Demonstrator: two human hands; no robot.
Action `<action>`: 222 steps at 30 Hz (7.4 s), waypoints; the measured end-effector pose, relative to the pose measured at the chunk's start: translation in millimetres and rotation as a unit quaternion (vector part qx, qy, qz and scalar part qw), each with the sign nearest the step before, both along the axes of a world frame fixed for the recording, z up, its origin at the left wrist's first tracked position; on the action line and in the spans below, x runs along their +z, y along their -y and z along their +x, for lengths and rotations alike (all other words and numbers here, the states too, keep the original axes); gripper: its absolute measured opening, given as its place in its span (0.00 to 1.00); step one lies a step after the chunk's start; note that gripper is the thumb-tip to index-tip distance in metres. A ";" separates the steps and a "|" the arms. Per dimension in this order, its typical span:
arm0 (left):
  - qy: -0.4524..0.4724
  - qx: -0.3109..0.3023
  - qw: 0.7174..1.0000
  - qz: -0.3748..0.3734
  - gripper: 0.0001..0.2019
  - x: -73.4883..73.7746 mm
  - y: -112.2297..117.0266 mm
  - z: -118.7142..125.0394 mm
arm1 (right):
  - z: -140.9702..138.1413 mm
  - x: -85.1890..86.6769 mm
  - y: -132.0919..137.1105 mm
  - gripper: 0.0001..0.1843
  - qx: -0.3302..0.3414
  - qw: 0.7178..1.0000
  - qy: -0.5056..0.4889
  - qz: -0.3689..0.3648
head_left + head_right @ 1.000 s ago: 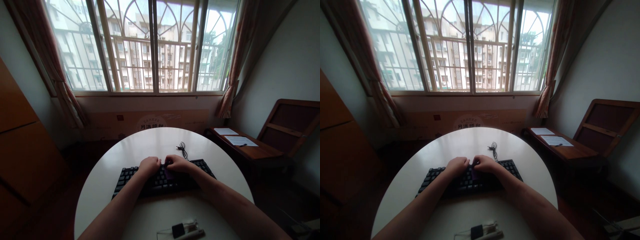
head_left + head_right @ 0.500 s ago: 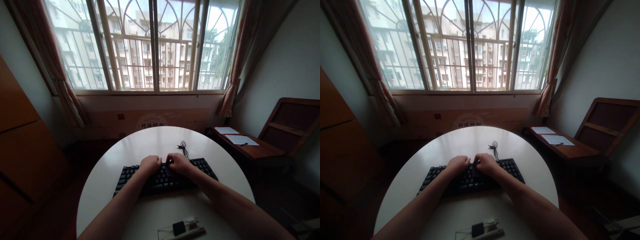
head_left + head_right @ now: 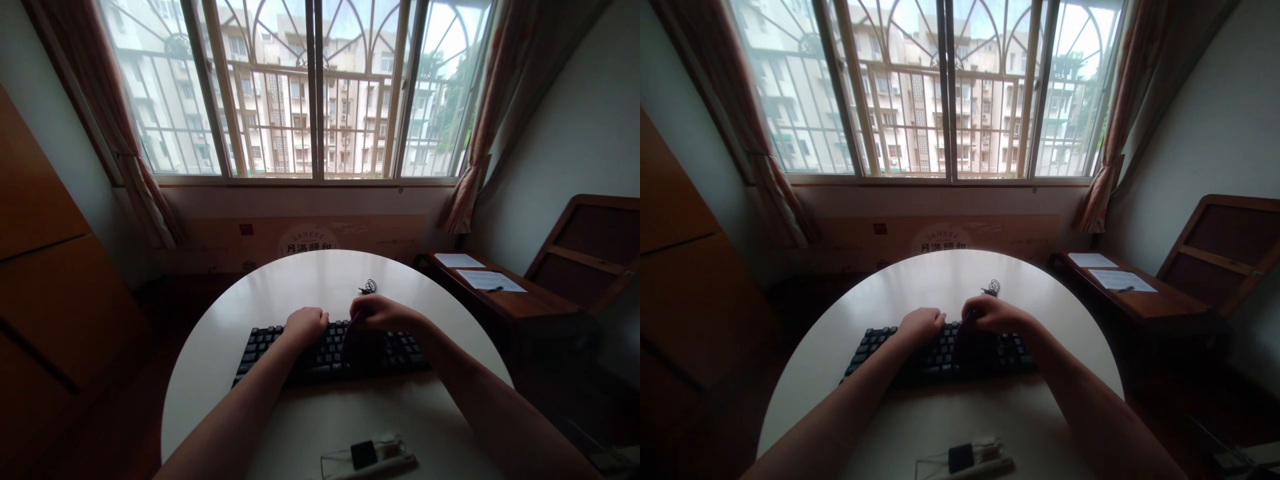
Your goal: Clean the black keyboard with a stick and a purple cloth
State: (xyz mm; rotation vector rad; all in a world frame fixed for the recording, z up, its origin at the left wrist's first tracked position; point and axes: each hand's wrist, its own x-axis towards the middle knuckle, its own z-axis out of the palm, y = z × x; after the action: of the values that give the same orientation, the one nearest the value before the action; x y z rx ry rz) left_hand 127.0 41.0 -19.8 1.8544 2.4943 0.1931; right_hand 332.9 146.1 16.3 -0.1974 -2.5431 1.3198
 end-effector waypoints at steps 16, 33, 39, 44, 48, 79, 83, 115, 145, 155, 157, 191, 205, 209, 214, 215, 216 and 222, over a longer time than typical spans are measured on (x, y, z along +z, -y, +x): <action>-0.007 -0.001 1.000 0.005 0.23 -2.1 -0.8 -1.7 | -14.8 -26.3 2.5 0.10 -0.094 0.974 0.015 0.206; -0.013 -0.004 1.000 0.006 0.23 -6.6 -2.6 -3.2 | -11.5 -22.8 0.3 0.08 -0.027 0.953 0.013 0.301; -0.015 -0.008 1.000 0.010 0.23 -6.8 -2.3 -3.0 | -17.0 -24.1 13.6 0.08 -0.068 0.939 0.029 0.336; -0.014 -0.006 1.000 0.011 0.23 -6.0 -2.2 -3.0 | -19.8 -20.8 20.7 0.11 -0.107 0.922 0.079 0.363; -0.011 -0.002 1.000 0.010 0.23 -4.2 -1.6 -2.2 | -17.2 -15.9 19.3 0.12 -0.121 0.914 0.127 0.366; -0.012 -0.007 1.000 0.008 0.23 -4.7 -0.7 -2.9 | -26.0 -17.9 32.0 0.16 -0.191 0.885 0.186 0.383; -0.010 -0.004 1.000 0.008 0.23 -4.0 -1.0 -2.1 | -26.2 -21.0 28.6 0.14 -0.168 0.903 0.173 0.356; -0.012 -0.007 1.000 0.008 0.23 -0.2 1.2 -0.7 | -25.9 -20.3 28.8 0.13 -0.136 0.918 0.140 0.345; -0.004 -0.003 1.000 0.007 0.23 -2.8 0.5 -2.3 | -23.9 -17.8 31.7 0.13 -0.168 0.907 0.146 0.358; -0.009 -0.002 1.000 0.006 0.23 -2.2 -0.2 -2.8 | -19.0 -13.3 30.2 0.12 -0.139 0.918 0.142 0.343; -0.011 -0.003 1.000 0.009 0.24 -2.9 -0.4 -3.1 | -18.3 -12.5 30.2 0.12 -0.132 0.920 0.152 0.337; -0.010 -0.004 1.000 0.006 0.24 -4.0 0.3 -3.5 | -10.4 -2.2 25.5 0.13 -0.182 0.886 0.231 0.358; -0.001 0.001 1.000 0.004 0.23 -3.9 -0.3 -3.6 | 0.5 2.0 14.7 0.13 -0.170 0.887 0.237 0.359; -0.003 -0.002 1.000 0.003 0.23 -2.8 -0.4 -2.6 | 0.3 1.2 12.1 0.14 -0.162 0.898 0.229 0.339; -0.003 -0.001 1.000 -0.001 0.23 -1.7 0.1 -1.8 | 0.5 2.7 9.5 0.14 -0.150 0.913 0.223 0.307; -0.002 -0.001 1.000 -0.001 0.23 -1.7 0.2 -1.8 | 0.5 3.2 9.6 0.14 -0.150 0.914 0.224 0.302; -0.003 -0.001 1.000 -0.001 0.23 -1.8 0.2 -1.9 | 0.5 3.6 9.7 0.14 -0.152 0.915 0.225 0.298; -0.005 -0.003 1.000 0.001 0.24 -4.1 -0.9 -3.4 | 0.2 2.4 9.5 0.15 -0.153 0.923 0.223 0.273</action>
State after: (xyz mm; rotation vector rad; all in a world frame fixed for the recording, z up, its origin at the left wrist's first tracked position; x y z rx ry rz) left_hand 123.7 41.9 -23.9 1.8689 2.4951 0.1874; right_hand 333.1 136.5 18.7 -0.8148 -2.9651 0.4509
